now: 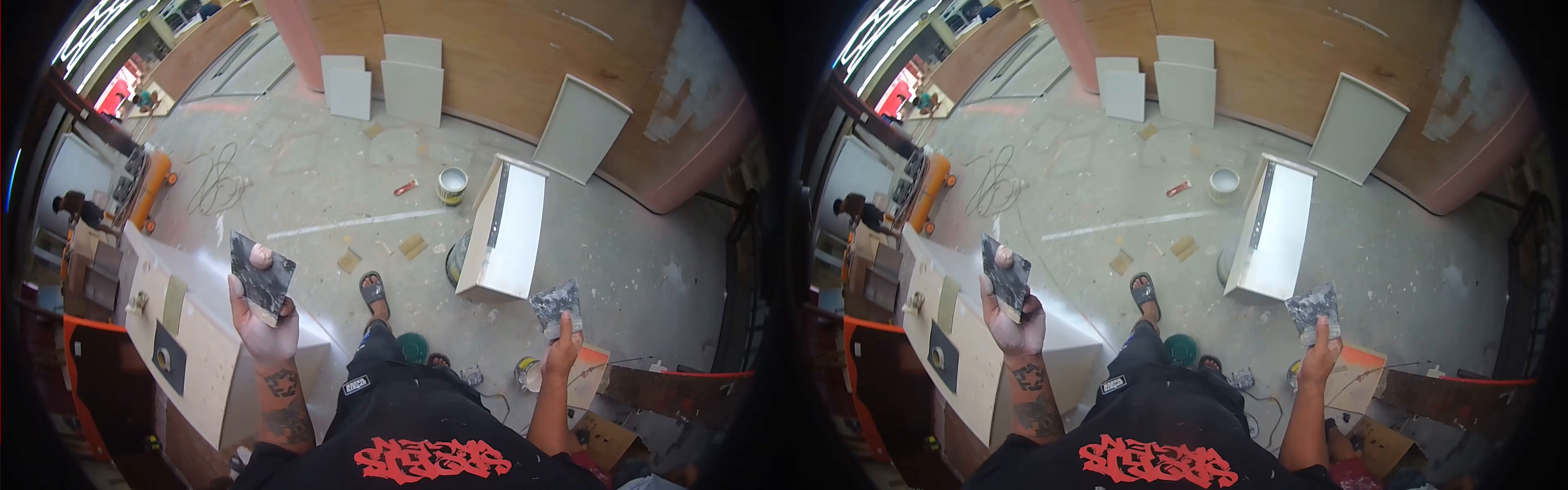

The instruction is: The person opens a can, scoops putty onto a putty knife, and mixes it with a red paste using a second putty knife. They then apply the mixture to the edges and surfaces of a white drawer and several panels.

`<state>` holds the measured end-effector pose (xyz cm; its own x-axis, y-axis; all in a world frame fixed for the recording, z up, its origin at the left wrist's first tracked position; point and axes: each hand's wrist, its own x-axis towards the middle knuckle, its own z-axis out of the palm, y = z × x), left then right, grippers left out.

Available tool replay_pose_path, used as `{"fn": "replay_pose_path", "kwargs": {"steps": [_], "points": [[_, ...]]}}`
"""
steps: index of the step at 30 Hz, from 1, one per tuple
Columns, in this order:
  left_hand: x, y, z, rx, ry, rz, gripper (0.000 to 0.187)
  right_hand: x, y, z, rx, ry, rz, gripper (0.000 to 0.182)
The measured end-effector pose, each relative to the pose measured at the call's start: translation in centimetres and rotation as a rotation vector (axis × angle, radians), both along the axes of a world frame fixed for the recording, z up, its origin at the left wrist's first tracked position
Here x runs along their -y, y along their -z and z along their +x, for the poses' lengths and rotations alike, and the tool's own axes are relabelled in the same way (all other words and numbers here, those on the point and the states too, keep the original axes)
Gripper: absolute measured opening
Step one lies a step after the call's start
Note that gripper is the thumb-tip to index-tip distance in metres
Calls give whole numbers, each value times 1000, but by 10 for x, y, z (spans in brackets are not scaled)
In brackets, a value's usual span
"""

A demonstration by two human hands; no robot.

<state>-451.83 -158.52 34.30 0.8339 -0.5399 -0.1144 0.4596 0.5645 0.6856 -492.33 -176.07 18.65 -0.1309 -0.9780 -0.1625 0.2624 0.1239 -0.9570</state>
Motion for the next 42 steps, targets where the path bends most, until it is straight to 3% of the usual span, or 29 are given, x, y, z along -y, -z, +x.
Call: {"fn": "replay_pose_path", "kwargs": {"steps": [8,11,14,17,18,25,32,35,39,42], "points": [[133,28,162,-4,254,-76,40,70,-31,124,-124,241,-83,32],[169,25,228,29,288,-92,39,105,-53,187,-248,181,-99,33],[188,17,277,46,201,-29,37,146,-58,239,-594,93,-91,32],[203,18,314,19,125,-37,46,182,-78,311,-530,-62,-69,32],[204,29,333,76,263,-178,47,194,-73,331,-499,-99,-75,31],[324,49,373,117,164,71,47,271,-53,463,-373,-402,-117,33],[491,94,436,354,289,221,46,413,-14,566,-379,-525,-285,35],[533,85,457,467,432,357,49,452,-40,585,-268,-474,-364,33],[613,59,446,477,617,160,56,481,-39,581,-332,-393,-421,32],[680,65,436,526,813,71,57,474,-51,570,-364,-272,-277,33]]}}
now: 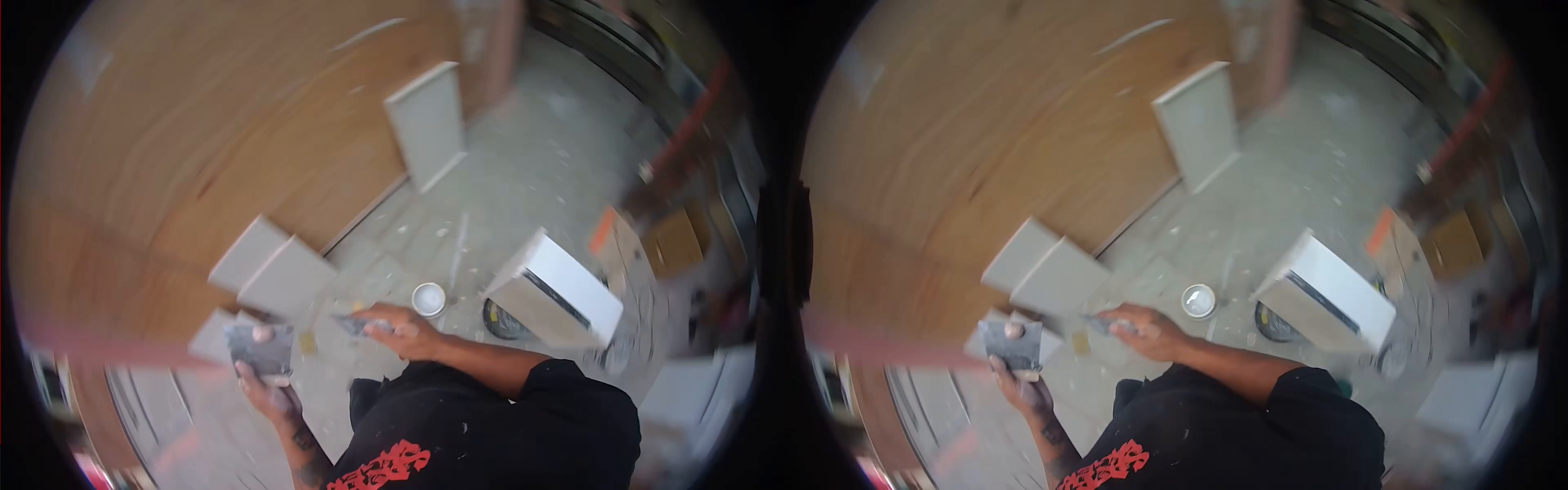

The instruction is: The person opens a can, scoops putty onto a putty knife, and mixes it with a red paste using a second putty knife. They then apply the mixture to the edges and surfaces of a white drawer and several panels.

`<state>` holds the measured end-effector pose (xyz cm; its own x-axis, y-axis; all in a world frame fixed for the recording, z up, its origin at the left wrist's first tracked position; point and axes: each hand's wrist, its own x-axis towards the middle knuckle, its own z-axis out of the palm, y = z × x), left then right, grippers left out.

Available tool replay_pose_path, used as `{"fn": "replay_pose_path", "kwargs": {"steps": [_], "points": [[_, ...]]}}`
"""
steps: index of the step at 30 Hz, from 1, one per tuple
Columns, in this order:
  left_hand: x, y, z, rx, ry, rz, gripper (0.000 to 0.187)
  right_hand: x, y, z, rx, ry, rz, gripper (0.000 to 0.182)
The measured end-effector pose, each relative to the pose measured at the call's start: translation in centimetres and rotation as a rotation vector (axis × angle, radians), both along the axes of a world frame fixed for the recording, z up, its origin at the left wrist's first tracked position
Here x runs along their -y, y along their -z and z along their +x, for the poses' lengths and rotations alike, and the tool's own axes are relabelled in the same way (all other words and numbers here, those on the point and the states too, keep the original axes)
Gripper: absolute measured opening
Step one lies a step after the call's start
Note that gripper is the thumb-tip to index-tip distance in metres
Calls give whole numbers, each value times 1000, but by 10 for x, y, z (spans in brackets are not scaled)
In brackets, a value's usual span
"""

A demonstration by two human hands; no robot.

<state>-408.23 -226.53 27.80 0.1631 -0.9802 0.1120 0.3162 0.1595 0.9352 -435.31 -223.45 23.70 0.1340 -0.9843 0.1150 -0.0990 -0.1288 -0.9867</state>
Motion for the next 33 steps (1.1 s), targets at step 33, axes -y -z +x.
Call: {"fn": "replay_pose_path", "kwargs": {"steps": [33], "points": [[236,-36,-212,-105,1737,-43,41,97,-177,129,-1401,1492,477,66]]}}
